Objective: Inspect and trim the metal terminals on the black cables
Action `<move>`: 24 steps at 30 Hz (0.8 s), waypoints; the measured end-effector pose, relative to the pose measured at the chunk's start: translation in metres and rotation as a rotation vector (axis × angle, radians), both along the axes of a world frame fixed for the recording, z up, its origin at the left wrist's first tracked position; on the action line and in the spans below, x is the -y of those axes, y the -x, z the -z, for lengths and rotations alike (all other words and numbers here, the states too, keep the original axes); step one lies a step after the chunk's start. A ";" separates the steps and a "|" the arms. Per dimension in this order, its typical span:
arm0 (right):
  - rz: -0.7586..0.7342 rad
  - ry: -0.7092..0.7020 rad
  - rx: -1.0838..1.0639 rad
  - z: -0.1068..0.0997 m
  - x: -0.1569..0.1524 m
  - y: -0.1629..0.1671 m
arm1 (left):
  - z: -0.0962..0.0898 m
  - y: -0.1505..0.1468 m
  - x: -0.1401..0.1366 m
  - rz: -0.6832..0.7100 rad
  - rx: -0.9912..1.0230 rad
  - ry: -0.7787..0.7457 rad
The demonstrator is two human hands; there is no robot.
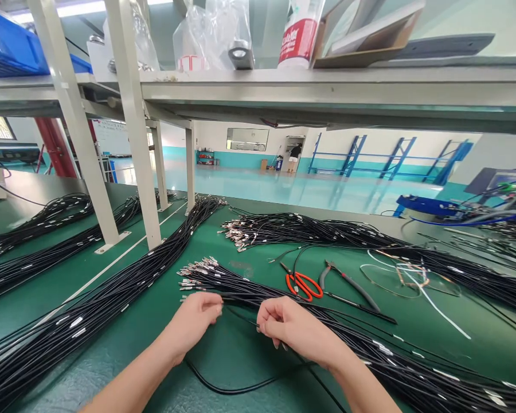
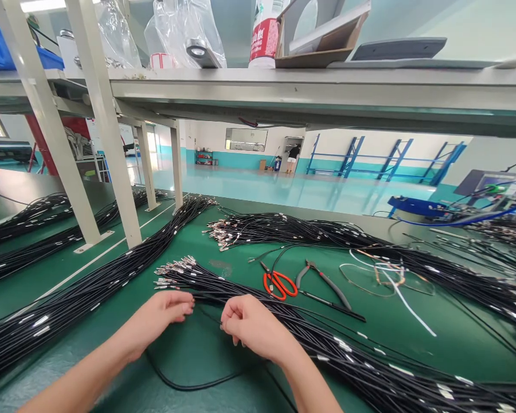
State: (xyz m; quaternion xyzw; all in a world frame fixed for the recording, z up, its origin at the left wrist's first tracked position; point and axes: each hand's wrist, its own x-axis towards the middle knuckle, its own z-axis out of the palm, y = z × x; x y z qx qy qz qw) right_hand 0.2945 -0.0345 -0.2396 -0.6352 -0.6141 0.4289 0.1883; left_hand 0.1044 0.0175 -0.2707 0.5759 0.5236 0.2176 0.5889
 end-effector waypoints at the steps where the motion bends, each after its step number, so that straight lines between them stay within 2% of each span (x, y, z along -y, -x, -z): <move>1: -0.013 -0.002 -0.009 -0.001 0.000 -0.002 | 0.000 -0.001 -0.005 -0.052 -0.026 -0.081; 4: -0.019 -0.010 -0.018 -0.005 0.001 -0.008 | 0.000 -0.004 -0.017 -0.133 -0.062 -0.176; 9: 0.027 -0.171 -0.187 -0.011 0.002 -0.009 | -0.006 -0.006 -0.015 -0.112 0.011 -0.015; 11: 0.032 -0.214 -0.201 -0.010 0.003 -0.004 | -0.011 -0.012 -0.006 -0.127 0.172 0.037; 14: -0.005 -0.232 -0.158 -0.007 0.003 0.003 | -0.017 -0.030 0.003 -0.238 0.585 0.068; 16: -0.035 -0.255 -0.111 -0.006 0.003 0.005 | -0.020 -0.041 0.005 -0.283 0.733 0.071; 19: 0.023 -0.343 -0.085 -0.007 0.003 0.002 | -0.021 -0.052 0.008 -0.149 0.666 0.039; 22: 0.163 -0.458 -0.166 -0.010 0.003 0.000 | -0.018 -0.055 0.015 0.047 0.493 0.007; 24: 0.200 -0.478 -0.220 -0.009 0.003 0.001 | -0.015 -0.055 0.020 0.106 0.423 0.015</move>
